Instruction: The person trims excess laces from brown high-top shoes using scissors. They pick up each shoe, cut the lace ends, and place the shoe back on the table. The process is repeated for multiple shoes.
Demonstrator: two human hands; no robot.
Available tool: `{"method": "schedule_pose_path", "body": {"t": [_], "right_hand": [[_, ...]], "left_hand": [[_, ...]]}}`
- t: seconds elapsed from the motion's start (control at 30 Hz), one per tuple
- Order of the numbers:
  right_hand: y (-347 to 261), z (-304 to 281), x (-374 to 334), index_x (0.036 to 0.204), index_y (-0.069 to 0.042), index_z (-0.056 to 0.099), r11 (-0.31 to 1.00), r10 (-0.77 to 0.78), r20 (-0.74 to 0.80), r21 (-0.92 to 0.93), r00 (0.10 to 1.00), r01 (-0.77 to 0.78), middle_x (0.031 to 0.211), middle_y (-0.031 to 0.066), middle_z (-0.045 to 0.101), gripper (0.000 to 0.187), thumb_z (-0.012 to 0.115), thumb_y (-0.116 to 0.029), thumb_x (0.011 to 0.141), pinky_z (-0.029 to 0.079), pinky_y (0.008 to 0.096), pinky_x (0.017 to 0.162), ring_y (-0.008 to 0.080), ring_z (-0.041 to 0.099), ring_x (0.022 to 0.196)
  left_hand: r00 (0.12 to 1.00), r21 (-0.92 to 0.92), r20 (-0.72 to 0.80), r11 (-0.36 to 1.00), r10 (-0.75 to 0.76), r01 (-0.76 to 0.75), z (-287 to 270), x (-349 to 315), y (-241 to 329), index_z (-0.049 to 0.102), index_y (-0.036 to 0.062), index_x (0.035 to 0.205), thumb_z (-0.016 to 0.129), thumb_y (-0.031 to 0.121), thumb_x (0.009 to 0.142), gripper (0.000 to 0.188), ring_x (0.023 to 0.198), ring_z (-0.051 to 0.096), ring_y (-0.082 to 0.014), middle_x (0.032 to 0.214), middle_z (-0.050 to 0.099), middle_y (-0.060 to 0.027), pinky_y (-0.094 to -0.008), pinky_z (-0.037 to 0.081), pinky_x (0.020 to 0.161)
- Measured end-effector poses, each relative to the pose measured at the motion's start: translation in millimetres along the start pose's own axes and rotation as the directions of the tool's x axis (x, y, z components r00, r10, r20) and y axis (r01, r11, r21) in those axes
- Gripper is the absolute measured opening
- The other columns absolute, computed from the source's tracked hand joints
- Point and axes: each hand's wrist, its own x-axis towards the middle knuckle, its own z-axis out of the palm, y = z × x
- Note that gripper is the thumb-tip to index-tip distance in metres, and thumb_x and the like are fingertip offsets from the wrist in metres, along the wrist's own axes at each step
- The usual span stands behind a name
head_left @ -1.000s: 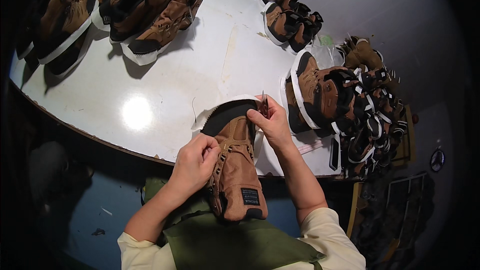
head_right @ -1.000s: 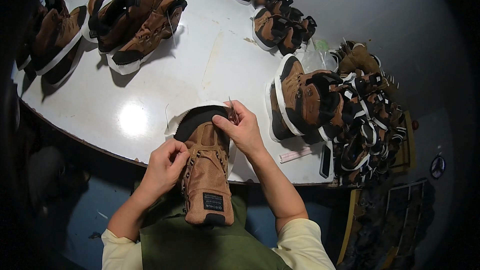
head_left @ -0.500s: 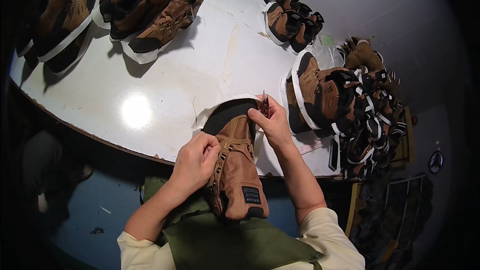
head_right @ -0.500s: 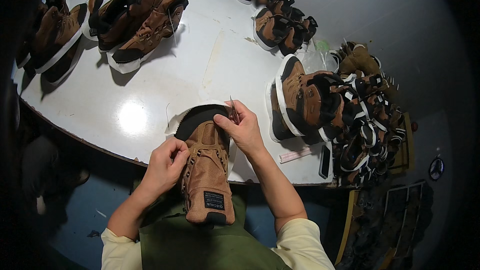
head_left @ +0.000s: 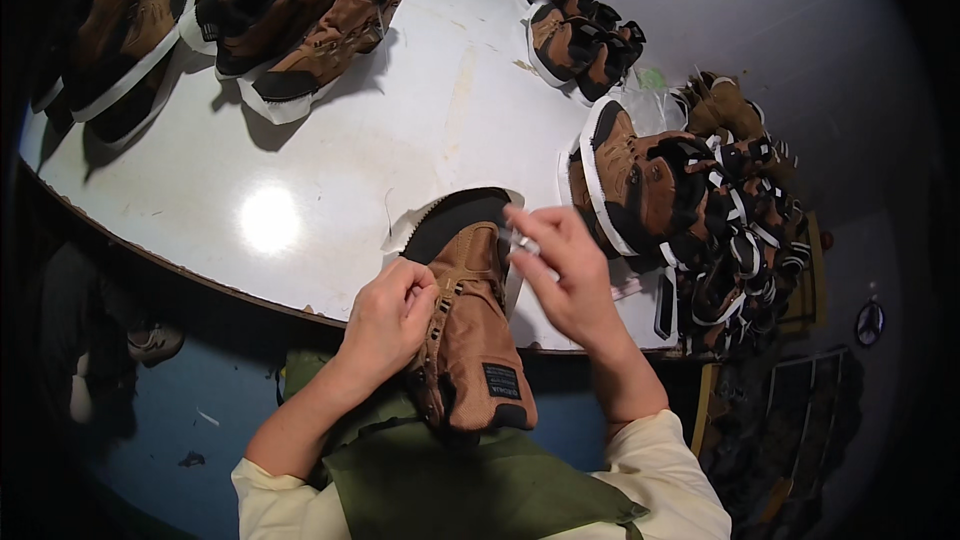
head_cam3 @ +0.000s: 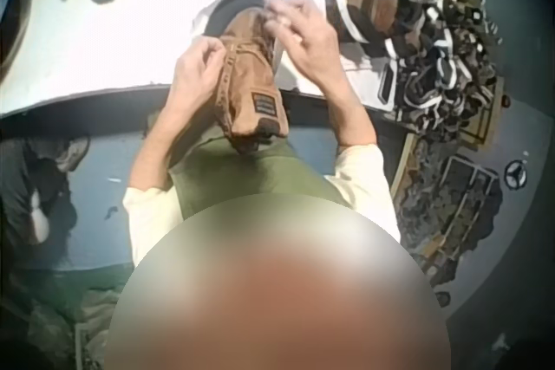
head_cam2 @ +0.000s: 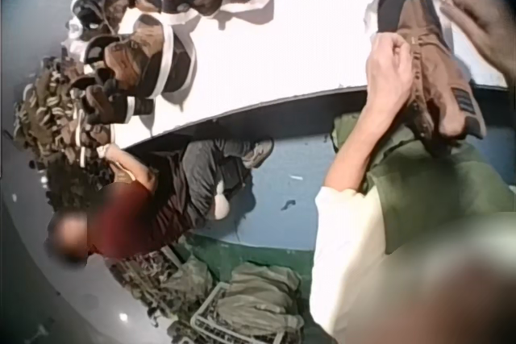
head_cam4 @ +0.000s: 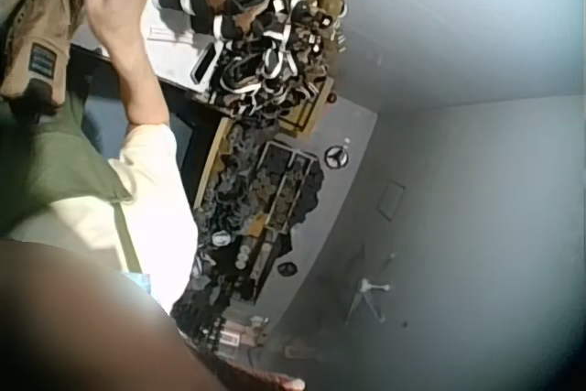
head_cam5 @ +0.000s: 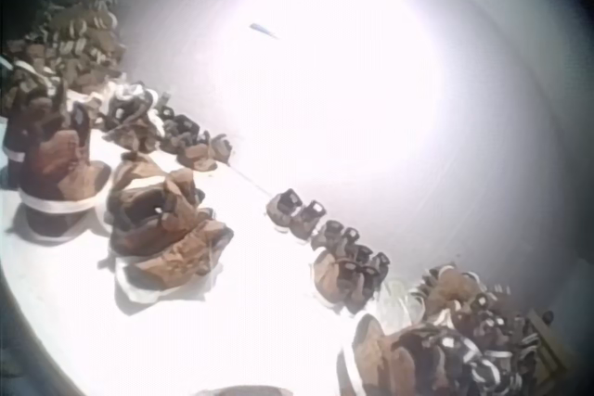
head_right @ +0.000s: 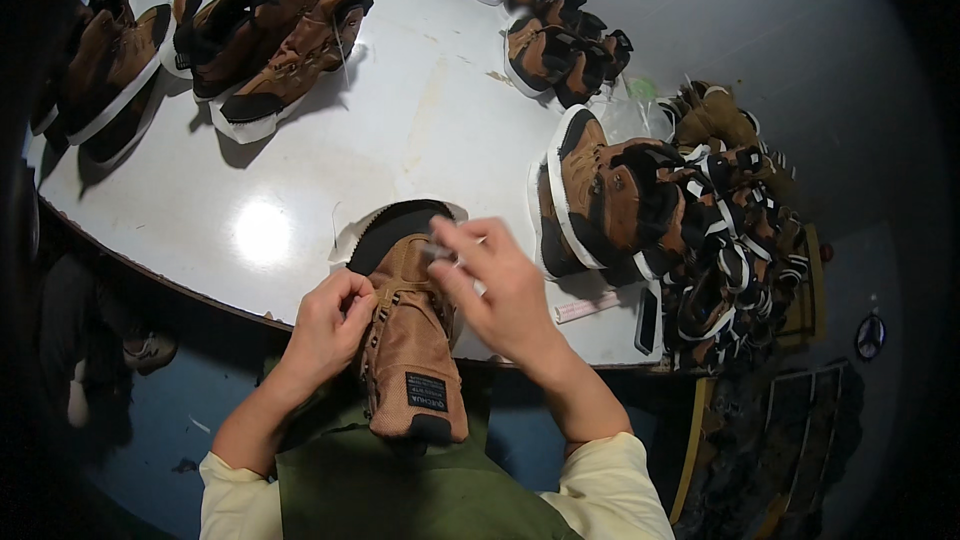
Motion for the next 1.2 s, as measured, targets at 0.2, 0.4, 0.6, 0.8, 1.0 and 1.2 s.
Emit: {"method": "schedule_pose_path", "body": {"t": [0.2, 0.4, 0.6, 0.8, 1.0, 1.2], "right_hand": [[-29.6, -0.6, -4.3, 0.118, -0.003, 0.059, 0.888, -0.15, 0.237, -0.394, 0.96, 0.236, 0.093, 0.0103, 0.058, 0.041, 0.071, -0.013, 0.08, 0.05, 0.0314, 0.06, 0.0232, 0.06, 0.076], [-27.5, 7.0, -7.5, 0.105, 0.0, 0.061, 0.791, -0.234, 0.321, -0.486, 0.918, 0.371, 0.083, 0.0062, 0.054, 0.034, 0.067, -0.013, 0.074, 0.047, 0.0328, 0.059, 0.0223, 0.056, 0.075], [-28.6, 12.8, -6.5, 0.095, 0.002, 0.062, 0.704, -0.284, 0.345, -0.558, 0.895, 0.439, 0.079, 0.0056, 0.051, 0.031, 0.062, -0.011, 0.066, 0.042, 0.0302, 0.058, 0.0201, 0.054, 0.076], [-33.1, 17.5, -5.2, 0.084, -0.001, 0.061, 0.673, -0.285, 0.346, -0.592, 0.894, 0.443, 0.078, 0.0053, 0.05, 0.021, 0.061, -0.011, 0.066, 0.041, 0.0298, 0.058, 0.0194, 0.053, 0.076], [-36.1, 16.1, -2.4, 0.096, 0.001, 0.062, 0.684, -0.21, 0.407, -0.589, 0.889, 0.431, 0.081, 0.0053, 0.051, 0.032, 0.061, -0.011, 0.067, 0.041, 0.0313, 0.06, 0.0199, 0.053, 0.077], [-35.6, 16.9, 0.6, 0.105, 0.003, 0.063, 0.7, -0.185, 0.428, -0.574, 0.884, 0.425, 0.084, 0.0056, 0.053, 0.039, 0.061, -0.011, 0.069, 0.041, 0.0322, 0.062, 0.0202, 0.054, 0.079]], "left_hand": [[0.998, -0.008, -0.047, 0.999, 0.04, -0.04, 3.1, -0.3, -2.4, 0.055, -0.0011, 0.083, 0.059, 0.003, 0.086, 0.006, 0.059, 0.039, -0.0078, 0.068, 0.048, -0.0027, -0.024, 0.035, 0.052], [0.997, -0.014, -0.052, 0.998, 0.057, -0.057, 4.7, -0.4, -3.2, 0.055, -0.0013, 0.083, 0.059, 0.003, 0.086, 0.007, 0.059, 0.039, -0.0087, 0.068, 0.047, -0.0031, -0.0245, 0.035, 0.053], [0.997, -0.015, -0.05, 0.998, 0.061, -0.062, 4.9, -0.2, -3.8, 0.055, -0.0013, 0.083, 0.059, 0.003, 0.086, 0.006, 0.059, 0.04, -0.0089, 0.069, 0.047, -0.0036, -0.0246, 0.035, 0.053], [0.995, -0.016, -0.053, 0.997, 0.079, -0.08, 5.5, 0.4, -6.4, 0.055, -0.0016, 0.083, 0.058, 0.002, 0.086, 0.006, 0.06, 0.041, -0.0097, 0.07, 0.048, -0.0045, -0.0248, 0.036, 0.054], [0.997, -0.02, -0.044, 0.998, 0.057, -0.058, 5.5, 1.3, -6.8, 0.055, -0.0018, 0.083, 0.059, 0.002, 0.086, 0.006, 0.061, 0.042, -0.0103, 0.07, 0.048, -0.0053, -0.0251, 0.036, 0.054], [0.997, -0.008, -0.042, 0.998, 0.063, -0.063, 4.5, 1.5, -4.0, 0.054, -0.0018, 0.083, 0.06, 0.002, 0.085, 0.007, 0.061, 0.042, -0.0112, 0.07, 0.048, -0.0058, -0.0257, 0.037, 0.055]]}}
